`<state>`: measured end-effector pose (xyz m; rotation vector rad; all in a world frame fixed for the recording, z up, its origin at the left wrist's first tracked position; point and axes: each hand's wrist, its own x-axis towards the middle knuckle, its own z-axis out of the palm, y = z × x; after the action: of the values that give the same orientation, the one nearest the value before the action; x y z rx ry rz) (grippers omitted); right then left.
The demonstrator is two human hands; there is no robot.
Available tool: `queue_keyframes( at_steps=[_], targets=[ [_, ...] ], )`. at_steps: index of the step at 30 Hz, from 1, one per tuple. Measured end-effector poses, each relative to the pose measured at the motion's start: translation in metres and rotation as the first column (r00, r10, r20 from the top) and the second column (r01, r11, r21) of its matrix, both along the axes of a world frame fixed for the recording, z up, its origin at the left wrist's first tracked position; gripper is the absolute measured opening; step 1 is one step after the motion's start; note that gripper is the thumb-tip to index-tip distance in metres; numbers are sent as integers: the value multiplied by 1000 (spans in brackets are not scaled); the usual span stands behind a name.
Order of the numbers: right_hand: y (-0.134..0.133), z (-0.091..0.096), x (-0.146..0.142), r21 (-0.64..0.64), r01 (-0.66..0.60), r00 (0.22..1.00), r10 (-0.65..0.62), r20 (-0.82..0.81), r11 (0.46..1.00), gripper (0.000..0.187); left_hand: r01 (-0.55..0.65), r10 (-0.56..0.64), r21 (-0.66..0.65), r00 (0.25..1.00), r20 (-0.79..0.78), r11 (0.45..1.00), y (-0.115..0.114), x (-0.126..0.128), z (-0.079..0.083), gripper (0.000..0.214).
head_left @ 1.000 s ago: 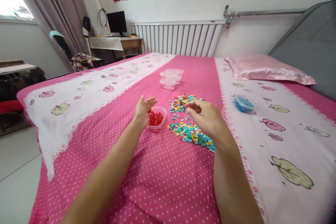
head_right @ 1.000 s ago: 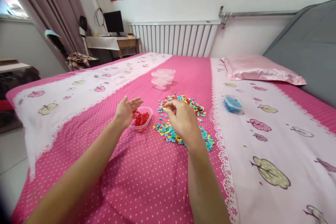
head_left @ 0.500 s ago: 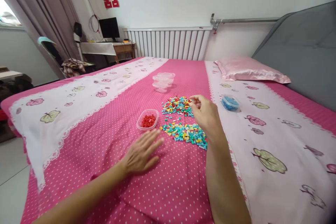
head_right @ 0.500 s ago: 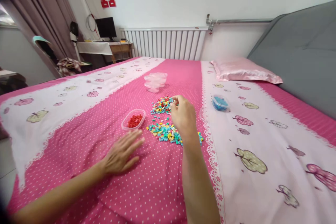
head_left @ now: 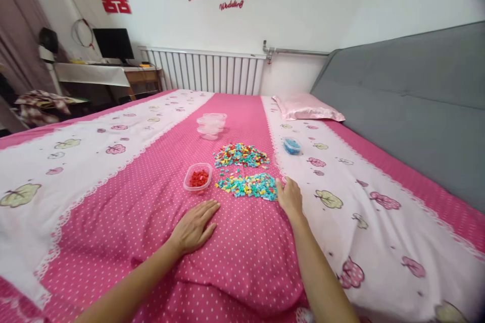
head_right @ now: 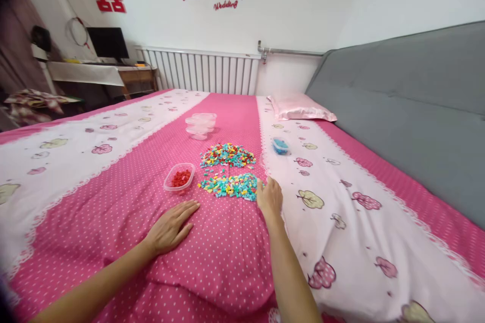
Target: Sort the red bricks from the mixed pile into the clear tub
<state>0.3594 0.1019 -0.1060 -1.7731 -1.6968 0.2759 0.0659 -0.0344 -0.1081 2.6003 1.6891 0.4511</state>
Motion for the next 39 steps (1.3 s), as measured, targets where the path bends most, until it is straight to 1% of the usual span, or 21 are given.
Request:
queue_keyframes(
  at_steps=[2, 5, 8, 10, 15, 18, 21, 23, 25, 27, 29, 31, 32, 35, 39],
  targets=[
    [-27, -16, 18, 55, -21, 1000, 21, 13, 998, 58, 2, -3, 14, 1000, 21, 1000, 1, -1, -1, 51],
    [-69, -35, 30, 116, -68, 988, 51, 145, 991, 60, 5, -7, 34, 999, 46, 999, 3, -1, 0, 50],
    [-100, -41, 26, 132, -46, 976, 17, 216, 990, 61, 0, -1, 35, 999, 32, 999, 3, -1, 1, 51],
    [-109, -39, 21, 142, -24, 972, -10, 234, 990, 61, -1, 0, 40, 1000, 30, 999, 4, -1, 2, 51],
    [-106, -34, 17, 196, 7, 980, -46, 194, 981, 59, 6, -9, 54, 998, 60, 999, 4, -1, 1, 51],
    [-104, -37, 17, 218, 10, 988, -44, 150, 976, 57, 9, -14, 58, 997, 73, 998, 3, -1, 0, 50],
    [-103, -39, 18, 206, 2, 993, -26, 112, 979, 60, 8, -12, 62, 997, 70, 998, 3, -1, 0, 50],
    [-100, -40, 22, 166, -18, 998, 7, 67, 986, 63, 4, -8, 64, 998, 65, 998, 3, 0, 0, 51],
    [-94, -40, 29, 81, -83, 996, 84, -12, 993, 67, 4, -8, 65, 998, 60, 998, 2, 0, 0, 52],
    [-86, -38, 38, -28, -178, 975, 172, -141, 984, 72, 5, -10, 64, 998, 69, 998, 2, 1, 1, 53],
    [-79, -34, 45, -98, -249, 930, 210, -303, 963, 77, 6, -13, 66, 995, 94, 998, 2, 1, 1, 52],
    [-75, -29, 50, -119, -267, 882, 193, -430, 956, 80, 8, -16, 69, 993, 116, 998, 3, 1, 0, 50],
    [-74, -27, 50, -119, -263, 866, 180, -467, 958, 81, 8, -16, 70, 993, 120, 998, 4, 1, -1, 50],
    [-77, -23, 49, -126, -243, 849, 149, -507, 962, 80, 5, -13, 73, 994, 112, 997, 4, 0, -3, 50],
    [-76, -19, 48, -229, -232, 844, 79, -530, 946, 75, 0, -6, 53, 994, 106, 999, 4, -3, 0, 50]
  ],
)
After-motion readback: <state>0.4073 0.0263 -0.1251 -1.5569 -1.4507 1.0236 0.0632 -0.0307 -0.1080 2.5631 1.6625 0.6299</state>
